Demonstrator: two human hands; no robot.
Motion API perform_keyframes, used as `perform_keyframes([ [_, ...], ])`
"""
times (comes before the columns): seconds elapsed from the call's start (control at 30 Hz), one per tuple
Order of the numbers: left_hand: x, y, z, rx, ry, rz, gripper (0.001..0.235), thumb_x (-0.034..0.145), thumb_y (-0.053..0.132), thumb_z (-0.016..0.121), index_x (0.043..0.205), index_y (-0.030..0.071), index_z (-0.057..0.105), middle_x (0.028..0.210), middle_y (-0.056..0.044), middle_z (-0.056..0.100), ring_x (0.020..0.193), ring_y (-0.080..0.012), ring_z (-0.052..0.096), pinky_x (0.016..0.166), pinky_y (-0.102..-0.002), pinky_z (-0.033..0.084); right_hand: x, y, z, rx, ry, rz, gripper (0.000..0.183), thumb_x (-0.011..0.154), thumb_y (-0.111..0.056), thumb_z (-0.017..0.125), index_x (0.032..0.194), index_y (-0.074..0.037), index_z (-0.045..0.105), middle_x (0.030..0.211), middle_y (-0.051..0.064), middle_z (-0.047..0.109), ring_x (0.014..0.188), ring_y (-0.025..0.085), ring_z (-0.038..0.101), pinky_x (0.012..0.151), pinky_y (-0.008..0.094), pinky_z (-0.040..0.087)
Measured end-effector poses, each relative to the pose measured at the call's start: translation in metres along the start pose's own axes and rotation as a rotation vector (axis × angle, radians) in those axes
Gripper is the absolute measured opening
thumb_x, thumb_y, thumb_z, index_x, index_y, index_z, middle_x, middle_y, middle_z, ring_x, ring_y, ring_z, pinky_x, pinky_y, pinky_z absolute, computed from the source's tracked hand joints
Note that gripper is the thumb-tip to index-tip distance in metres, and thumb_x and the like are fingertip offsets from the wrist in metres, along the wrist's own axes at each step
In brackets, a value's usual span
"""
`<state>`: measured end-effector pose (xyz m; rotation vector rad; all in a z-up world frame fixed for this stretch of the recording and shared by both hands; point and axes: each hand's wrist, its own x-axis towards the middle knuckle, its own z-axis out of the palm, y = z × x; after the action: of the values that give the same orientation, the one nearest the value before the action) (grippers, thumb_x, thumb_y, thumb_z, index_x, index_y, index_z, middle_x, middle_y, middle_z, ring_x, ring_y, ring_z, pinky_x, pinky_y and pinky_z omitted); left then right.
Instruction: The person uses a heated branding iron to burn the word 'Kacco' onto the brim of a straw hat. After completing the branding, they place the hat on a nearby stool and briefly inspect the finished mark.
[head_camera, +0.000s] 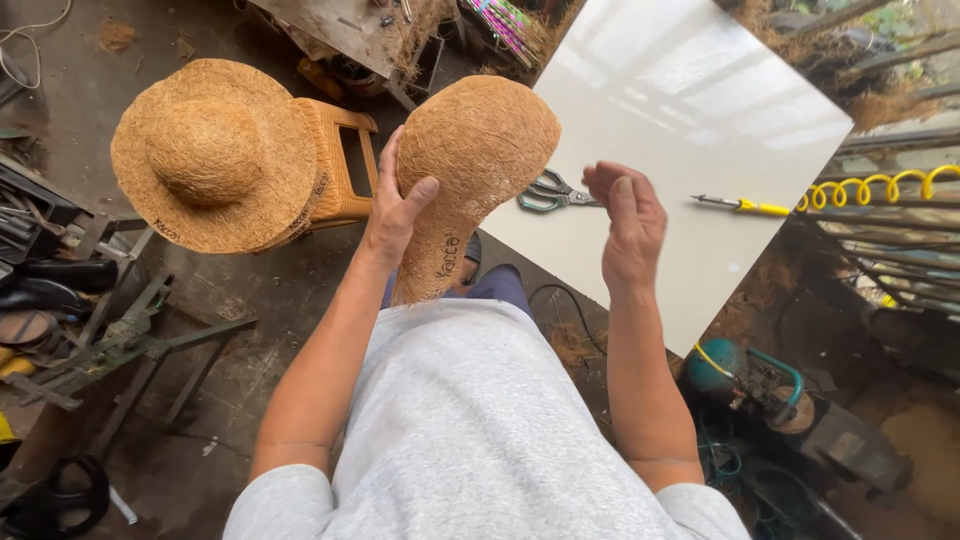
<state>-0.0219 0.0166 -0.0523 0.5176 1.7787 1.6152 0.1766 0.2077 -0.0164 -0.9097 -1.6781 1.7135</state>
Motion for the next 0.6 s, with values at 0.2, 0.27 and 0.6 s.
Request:
perform_keyframes([
  [0.2, -0.016, 0.033, -0.027, -0.308, 0.125, -0.027, 0.109, 0.082, 0.074, 0.066, 0.159, 0.015, 0.017, 0.162, -0.025, 0.014, 0.150, -0.0453, 0.013, 0.120, -0.066, 0.006, -0.038, -0.131, 0.045, 0.288, -0.214, -0.343, 0.007, 0.088, 0.010, 0.054, 0.093, 0.013, 0.056, 0.077, 0.027, 0.058, 0.060, 0.025, 0.057, 0.072, 0.038, 0.056],
  [0.27, -0.011, 0.005, -0.052, -0.779, 0.003, 0.127, 0.072, 0.085, 0.045, 0.080, 0.140, 0.015, 0.044, 0.133, -0.010, 0.057, 0.120, -0.0268, 0.058, 0.099, -0.045, 0.054, -0.074, -0.191, 0.067, 0.672, -0.467, -0.272, 0.008, 0.092, -0.021, 0.068, 0.086, -0.017, 0.065, 0.083, 0.002, 0.070, 0.063, 0.021, 0.064, 0.058, 0.034, 0.058],
  [0.6, -0.035, -0.009, -0.181, -0.578, -0.257, 0.211, 0.075, 0.104, 0.055, 0.042, 0.161, 0.019, 0.009, 0.163, -0.019, 0.024, 0.148, -0.0397, 0.036, 0.121, -0.065, 0.033, -0.149, -0.175, 0.177, 0.566, -0.267, -0.443, 0.008, 0.093, -0.019, 0.065, 0.087, -0.016, 0.061, 0.085, 0.002, 0.068, 0.061, 0.020, 0.063, 0.057, 0.033, 0.060],
])
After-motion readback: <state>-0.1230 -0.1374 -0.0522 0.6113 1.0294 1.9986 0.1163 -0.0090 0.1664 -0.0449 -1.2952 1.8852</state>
